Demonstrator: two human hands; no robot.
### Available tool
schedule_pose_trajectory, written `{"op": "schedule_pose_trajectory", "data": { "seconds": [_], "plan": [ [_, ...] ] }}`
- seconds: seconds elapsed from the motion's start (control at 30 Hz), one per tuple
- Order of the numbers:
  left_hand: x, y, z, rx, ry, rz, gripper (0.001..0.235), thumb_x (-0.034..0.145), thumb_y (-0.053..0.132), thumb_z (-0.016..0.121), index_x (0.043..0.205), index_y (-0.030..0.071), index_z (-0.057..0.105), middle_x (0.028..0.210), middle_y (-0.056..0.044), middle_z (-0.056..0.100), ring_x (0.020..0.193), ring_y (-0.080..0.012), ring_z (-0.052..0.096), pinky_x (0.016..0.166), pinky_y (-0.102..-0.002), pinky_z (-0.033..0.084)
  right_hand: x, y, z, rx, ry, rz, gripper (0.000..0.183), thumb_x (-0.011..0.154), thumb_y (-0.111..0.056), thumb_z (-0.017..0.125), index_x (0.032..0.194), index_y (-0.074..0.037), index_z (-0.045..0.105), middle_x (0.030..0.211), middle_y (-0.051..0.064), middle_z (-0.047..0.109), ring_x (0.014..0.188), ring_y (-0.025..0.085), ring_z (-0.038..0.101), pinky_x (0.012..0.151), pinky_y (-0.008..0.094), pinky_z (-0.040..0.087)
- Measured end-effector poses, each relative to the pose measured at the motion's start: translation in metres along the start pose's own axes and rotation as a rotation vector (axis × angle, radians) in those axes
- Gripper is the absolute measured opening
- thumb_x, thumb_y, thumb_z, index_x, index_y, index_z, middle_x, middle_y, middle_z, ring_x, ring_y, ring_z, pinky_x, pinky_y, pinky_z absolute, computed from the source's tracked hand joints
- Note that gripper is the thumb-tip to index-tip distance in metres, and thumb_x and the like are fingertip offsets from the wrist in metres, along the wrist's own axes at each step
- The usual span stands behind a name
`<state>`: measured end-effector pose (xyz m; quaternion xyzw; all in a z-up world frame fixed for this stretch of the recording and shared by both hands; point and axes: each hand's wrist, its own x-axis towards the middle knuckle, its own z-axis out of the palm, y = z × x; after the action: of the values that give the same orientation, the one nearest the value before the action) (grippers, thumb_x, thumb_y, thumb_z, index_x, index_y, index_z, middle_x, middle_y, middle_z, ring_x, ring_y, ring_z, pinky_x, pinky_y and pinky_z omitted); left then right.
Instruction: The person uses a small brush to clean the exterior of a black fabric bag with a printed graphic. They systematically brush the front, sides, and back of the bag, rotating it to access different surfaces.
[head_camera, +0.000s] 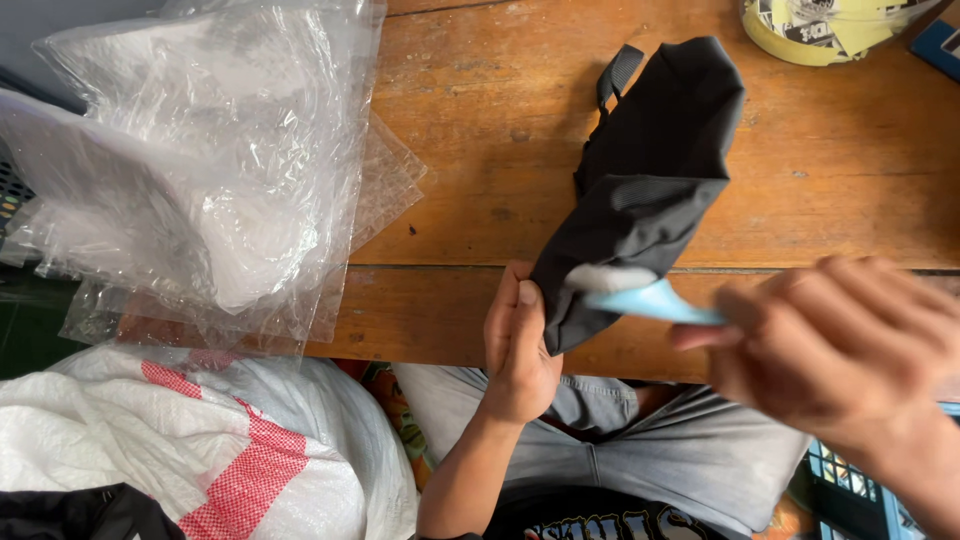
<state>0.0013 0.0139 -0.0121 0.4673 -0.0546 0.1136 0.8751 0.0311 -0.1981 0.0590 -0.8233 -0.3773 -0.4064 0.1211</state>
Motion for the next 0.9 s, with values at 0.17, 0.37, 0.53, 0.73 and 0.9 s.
{"op": "schedule_pose_trajectory", "data": {
  "seconds": [0.17, 0.37, 0.53, 0.73, 0.9],
  "plan": [
    [0.001, 0.0, 0.004, -0.008, 0.001, 0.015, 0.027, 0.109, 0.033, 0.04, 0.096, 0.01, 0.047, 0.084, 0.002, 0.041, 0.077, -0.008, 0.036, 0.07, -0.025, 0.031, 0.001, 0.004, -0.015, 0.264, -0.044, 0.415, 0.035, 0.105, -0.003, 0.066, 0.078, -0.002, 0.045, 0.066, 0.004, 0.034, 0.059, 0.021, 0.031, 0.066, 0.042, 0.025],
    [-0.001, 0.001, 0.001, 0.142, 0.031, 0.046, 0.032, 0.108, 0.039, 0.04, 0.095, 0.011, 0.048, 0.082, 0.004, 0.04, 0.076, -0.0074, 0.036, 0.07, -0.026, 0.031, 0.015, -0.002, -0.004, 0.155, -0.252, 0.011, 0.041, 0.094, -0.044, 0.057, 0.066, -0.014, 0.056, 0.052, 0.002, 0.037, 0.041, 0.024, 0.037, 0.046, 0.04, 0.028],
    [-0.006, 0.002, 0.005, 0.253, 0.059, 0.131, 0.03, 0.11, 0.028, 0.037, 0.112, 0.004, 0.055, 0.094, -0.004, 0.051, 0.087, -0.0109, 0.045, 0.078, -0.027, 0.038, 0.008, -0.01, 0.001, 0.119, 0.013, -0.205, 0.034, 0.103, -0.039, 0.056, 0.083, -0.012, 0.061, 0.057, -0.001, 0.051, 0.045, 0.015, 0.044, 0.047, 0.03, 0.03],
    [-0.006, -0.002, 0.013, 0.667, 0.011, 0.591, 0.029, 0.111, 0.031, 0.035, 0.107, 0.002, 0.039, 0.097, -0.012, 0.042, 0.09, -0.0227, 0.045, 0.081, -0.038, 0.041, 0.015, -0.027, -0.029, 0.367, -0.156, 0.535, 0.05, 0.098, -0.016, 0.039, 0.055, -0.007, 0.014, 0.049, 0.005, 0.014, 0.043, 0.017, 0.014, 0.047, 0.042, 0.009],
    [-0.013, -0.009, 0.004, 0.735, -0.099, 0.564, 0.032, 0.107, 0.031, 0.047, 0.117, 0.003, 0.036, 0.109, -0.017, 0.043, 0.099, -0.0283, 0.046, 0.09, -0.041, 0.041, -0.002, -0.039, -0.01, 0.251, -0.045, 0.017, 0.036, 0.096, -0.041, 0.052, 0.084, -0.008, 0.059, 0.058, 0.001, 0.043, 0.045, 0.018, 0.04, 0.044, 0.031, 0.033]
  ]
}}
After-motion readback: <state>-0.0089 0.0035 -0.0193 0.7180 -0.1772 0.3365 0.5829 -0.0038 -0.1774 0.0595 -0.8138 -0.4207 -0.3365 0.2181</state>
